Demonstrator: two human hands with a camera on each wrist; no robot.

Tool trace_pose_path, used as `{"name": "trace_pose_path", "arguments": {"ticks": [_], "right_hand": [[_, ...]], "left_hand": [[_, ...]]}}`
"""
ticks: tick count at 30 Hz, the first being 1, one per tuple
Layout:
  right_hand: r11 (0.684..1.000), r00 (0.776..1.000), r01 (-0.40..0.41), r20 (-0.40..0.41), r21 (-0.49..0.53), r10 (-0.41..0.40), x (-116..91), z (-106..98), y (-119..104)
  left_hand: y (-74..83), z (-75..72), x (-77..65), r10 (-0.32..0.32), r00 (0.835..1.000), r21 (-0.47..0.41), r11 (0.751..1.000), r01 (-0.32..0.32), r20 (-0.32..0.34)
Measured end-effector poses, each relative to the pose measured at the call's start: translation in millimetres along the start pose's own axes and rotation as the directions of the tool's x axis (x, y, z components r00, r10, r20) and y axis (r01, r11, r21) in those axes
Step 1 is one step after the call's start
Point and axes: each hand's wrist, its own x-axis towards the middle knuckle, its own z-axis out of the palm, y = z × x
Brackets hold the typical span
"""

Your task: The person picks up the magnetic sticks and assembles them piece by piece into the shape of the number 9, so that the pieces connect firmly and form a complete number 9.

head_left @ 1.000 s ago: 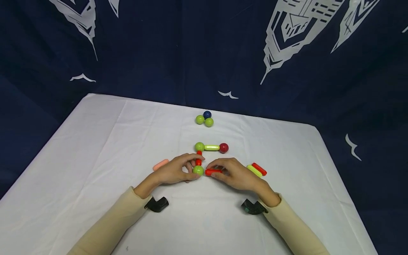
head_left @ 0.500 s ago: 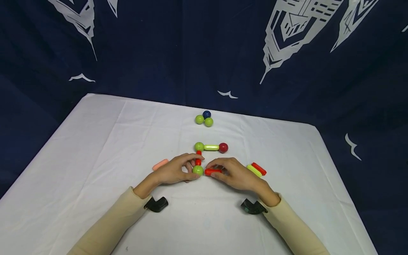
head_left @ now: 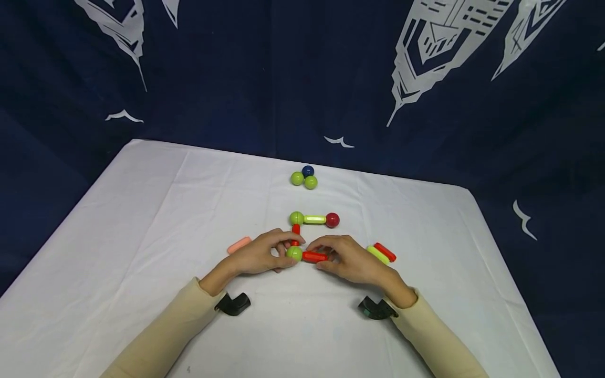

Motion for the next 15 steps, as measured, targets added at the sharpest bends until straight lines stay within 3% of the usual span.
{"name": "trace_pose_path", "arguments": {"ticks": [7,15], "right_hand": [[0.999,0.999,0.000,-0.033,-0.036,-0.002,-2.3,-1.5,0.6],[0.999,1.000,-0.013,-0.023,-0.035,0.012,-1.9,-3.1,0.7]], "left_hand": [[3.7,3.3,-1.4,0.031,1.000,0.123,0.992,-0.031,0.006],[4.7,4.1,-1.6,0.021,1.000,0.148,0.989,-0.023,0.017]]}}
